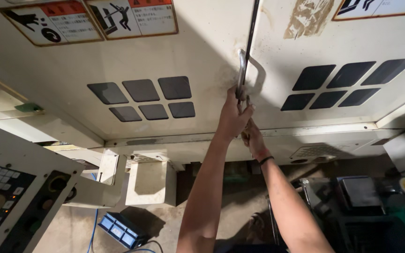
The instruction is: The person uses a metal bar to unlatch and open a large industrial machine door. After opening the door, the person briefly reaches inside the machine and then closes the door.
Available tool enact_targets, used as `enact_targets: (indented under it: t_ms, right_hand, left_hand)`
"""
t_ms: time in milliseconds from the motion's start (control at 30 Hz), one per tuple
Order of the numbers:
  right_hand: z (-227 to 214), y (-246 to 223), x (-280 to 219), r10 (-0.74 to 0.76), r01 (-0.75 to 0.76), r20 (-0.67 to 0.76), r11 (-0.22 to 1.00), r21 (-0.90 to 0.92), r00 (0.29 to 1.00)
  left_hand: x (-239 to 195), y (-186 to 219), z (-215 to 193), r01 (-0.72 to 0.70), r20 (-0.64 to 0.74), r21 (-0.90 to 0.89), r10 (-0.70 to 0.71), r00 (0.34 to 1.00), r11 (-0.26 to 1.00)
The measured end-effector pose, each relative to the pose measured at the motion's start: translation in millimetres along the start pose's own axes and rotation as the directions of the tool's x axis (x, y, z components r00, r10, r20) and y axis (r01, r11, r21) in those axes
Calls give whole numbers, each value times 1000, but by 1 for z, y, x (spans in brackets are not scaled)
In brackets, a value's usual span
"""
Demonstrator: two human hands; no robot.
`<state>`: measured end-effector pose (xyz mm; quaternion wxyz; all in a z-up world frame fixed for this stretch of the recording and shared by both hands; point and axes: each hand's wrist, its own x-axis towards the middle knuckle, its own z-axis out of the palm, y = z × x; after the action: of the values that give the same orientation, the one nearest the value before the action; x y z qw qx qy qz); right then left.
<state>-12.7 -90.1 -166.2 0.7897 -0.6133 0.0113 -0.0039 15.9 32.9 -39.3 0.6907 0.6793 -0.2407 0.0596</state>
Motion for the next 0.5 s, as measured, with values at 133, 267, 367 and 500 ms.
enact_targets:
  t_ms: [133, 267, 367, 500]
  right_hand:
    - [3, -6, 3, 114, -112, -70, 993, 35, 991]
    - [-4, 1, 9, 138, -139, -92, 990, -5, 986]
    - [-10, 14, 17, 114, -119, -99, 992, -44, 989]
    - [-9, 36, 29, -113, 109, -53, 992, -59, 992]
  left_hand:
    - [1, 0, -2, 37, 3, 25, -38, 999, 999]
    - [0, -3, -2, -78, -13, 65, 79, 997, 995]
    - [0, -3, -3, -57, -11, 61, 58, 998, 996]
    - [0, -1, -1, 40, -10, 45, -39, 999, 998]
